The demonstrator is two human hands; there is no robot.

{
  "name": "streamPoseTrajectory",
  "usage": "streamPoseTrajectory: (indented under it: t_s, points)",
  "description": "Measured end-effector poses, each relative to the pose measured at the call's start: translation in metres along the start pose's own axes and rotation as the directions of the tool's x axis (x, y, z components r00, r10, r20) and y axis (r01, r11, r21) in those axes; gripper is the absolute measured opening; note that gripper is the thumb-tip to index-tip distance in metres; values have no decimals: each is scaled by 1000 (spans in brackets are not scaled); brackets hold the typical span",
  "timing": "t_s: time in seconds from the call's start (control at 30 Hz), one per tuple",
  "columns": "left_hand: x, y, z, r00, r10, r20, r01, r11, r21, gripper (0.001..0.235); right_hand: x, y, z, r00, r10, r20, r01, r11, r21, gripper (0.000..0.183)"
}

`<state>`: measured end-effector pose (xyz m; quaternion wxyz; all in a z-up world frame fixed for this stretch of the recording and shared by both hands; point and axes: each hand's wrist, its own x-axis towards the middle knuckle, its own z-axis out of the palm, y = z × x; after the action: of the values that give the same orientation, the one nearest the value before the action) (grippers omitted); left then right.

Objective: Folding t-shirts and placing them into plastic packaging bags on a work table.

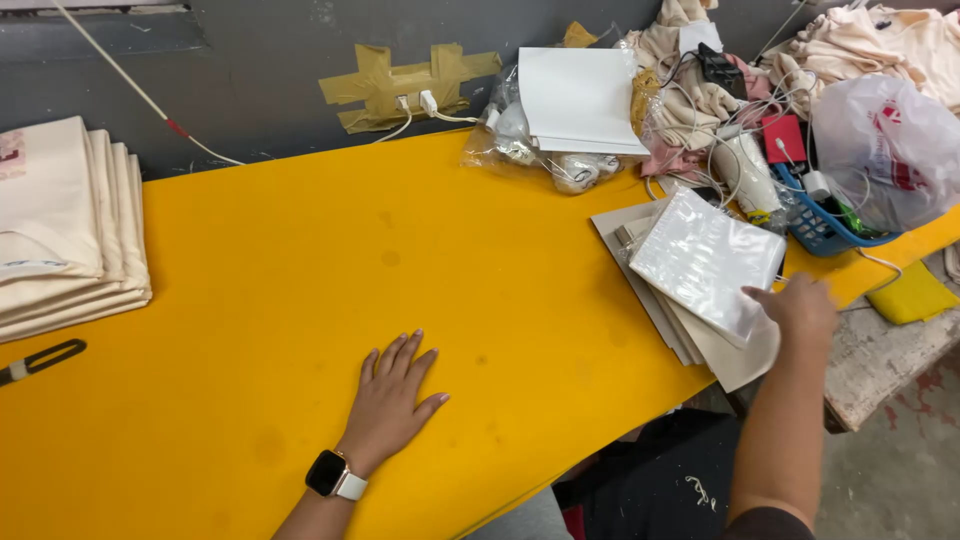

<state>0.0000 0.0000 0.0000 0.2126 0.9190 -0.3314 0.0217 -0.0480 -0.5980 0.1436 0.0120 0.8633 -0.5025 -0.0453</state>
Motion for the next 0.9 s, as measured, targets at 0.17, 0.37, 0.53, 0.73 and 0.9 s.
streamPoseTrajectory:
  t_s: [0.17,0.37,0.53,0.73,0.9]
  points:
    - [-2,2,1,1000,2,-25,-2,1000,1,63,21,-151,-5,529,-498,-687,730,680,70,57]
    - [2,7,-15,996,-33,83,40,996,-74,66,61,-349,8,333,-856,-395,893,421,-161,50]
    - [3,3,-11,1000,-17,6,17,995,-95,64,89,-391,24,428,-887,-175,725,452,-519,25]
    - [3,6,-12,1000,0,-19,-1,998,-63,63,34,-366,14,-85,-754,-651,784,353,-511,14]
    - [4,-1,-12,977,-144,-156,77,925,-373,53,-109,-312,62,-481,-738,-473,867,-322,-379,20]
